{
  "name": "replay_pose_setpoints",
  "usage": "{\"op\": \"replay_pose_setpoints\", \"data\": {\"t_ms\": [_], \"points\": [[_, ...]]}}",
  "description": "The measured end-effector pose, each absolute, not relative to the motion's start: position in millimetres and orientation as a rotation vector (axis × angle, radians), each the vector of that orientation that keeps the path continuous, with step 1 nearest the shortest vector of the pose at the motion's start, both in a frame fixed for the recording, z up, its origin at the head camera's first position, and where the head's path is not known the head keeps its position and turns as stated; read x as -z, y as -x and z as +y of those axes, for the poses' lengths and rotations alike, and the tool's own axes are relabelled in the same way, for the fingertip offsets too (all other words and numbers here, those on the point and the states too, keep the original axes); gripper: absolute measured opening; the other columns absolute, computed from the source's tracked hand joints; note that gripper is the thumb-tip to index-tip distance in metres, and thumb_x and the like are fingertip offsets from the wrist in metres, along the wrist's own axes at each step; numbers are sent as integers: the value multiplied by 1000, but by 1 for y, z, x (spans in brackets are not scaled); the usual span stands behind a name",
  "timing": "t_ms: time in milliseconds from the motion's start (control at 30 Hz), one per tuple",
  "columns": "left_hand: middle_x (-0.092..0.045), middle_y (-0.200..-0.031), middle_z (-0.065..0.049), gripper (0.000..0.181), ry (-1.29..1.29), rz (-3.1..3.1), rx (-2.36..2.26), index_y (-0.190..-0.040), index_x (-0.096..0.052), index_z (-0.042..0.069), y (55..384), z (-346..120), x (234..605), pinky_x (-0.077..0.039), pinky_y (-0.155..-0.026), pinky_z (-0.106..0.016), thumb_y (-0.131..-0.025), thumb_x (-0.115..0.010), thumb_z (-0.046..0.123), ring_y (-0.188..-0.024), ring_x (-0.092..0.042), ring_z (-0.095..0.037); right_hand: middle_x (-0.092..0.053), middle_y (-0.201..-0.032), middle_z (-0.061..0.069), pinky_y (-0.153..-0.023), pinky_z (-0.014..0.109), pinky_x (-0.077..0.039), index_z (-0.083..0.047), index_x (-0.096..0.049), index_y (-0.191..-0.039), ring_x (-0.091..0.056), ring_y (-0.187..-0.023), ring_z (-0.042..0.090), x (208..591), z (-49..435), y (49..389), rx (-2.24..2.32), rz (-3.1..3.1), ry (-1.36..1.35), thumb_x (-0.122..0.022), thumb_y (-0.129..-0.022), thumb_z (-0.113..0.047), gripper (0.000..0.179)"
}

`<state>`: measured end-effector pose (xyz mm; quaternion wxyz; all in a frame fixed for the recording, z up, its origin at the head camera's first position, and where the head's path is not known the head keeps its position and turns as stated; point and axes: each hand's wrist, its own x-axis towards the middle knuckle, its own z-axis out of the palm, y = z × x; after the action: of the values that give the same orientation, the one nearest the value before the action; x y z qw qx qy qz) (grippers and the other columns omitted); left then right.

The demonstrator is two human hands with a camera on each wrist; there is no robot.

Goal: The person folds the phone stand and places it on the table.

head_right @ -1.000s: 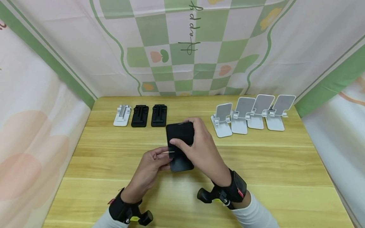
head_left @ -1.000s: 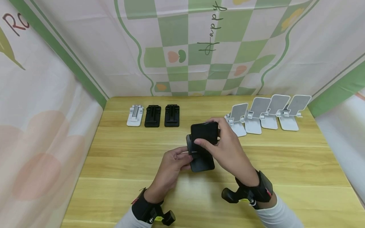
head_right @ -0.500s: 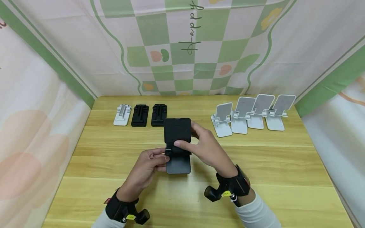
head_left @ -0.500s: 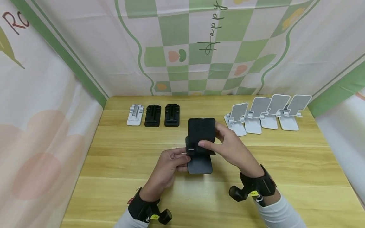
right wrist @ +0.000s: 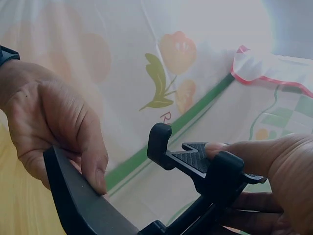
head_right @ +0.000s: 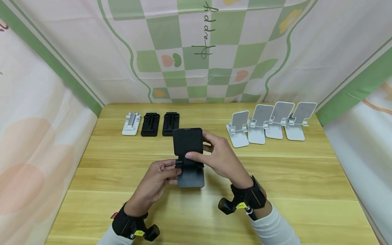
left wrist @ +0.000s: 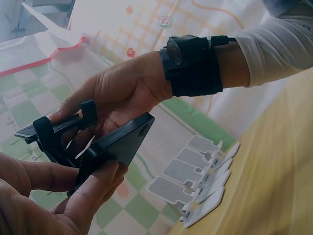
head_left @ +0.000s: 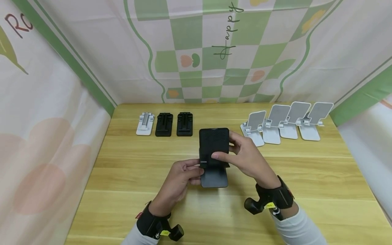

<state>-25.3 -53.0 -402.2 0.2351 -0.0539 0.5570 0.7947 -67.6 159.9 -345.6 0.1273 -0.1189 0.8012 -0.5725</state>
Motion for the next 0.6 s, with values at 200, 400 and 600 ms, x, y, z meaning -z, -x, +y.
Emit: {"op": "replay_pose_setpoints", "data": {"t_ms": [200,400,600], "points": [[-68,-110,-26,46,135,1528,-2181,-129,-52,-14,26,-55,402,-58,-75,-35,-85,-59,-6,-94,-69,-27,-65,-118,4,-82,33,-57,-13,-60,-126,-67,-100,15,348,159,69,1708,2359,407,-79,-77,-29,55],[-70,-108,-24,46,134,1534,-2177,-129,-51,-15,25,-55,402,-59,-73,-33,-85,-58,-6,-93,-69,-24,-67,-113,3,-88,30,-55,-11,-63,-123,-66,-100,12,351,159,70,1729,2394,469,-80,-76,-27,53],[-69,-109,-25,47,136,1534,-2181,-130,-50,-16,24,-55,402,-59,-71,-30,-85,-59,-7,-92,-70,-23,-68,-110,2,-91,29,-54,-10,-64,-120,-65,-101,13,353,160,70,1759,2394,522,-81,-75,-26,51]]}}
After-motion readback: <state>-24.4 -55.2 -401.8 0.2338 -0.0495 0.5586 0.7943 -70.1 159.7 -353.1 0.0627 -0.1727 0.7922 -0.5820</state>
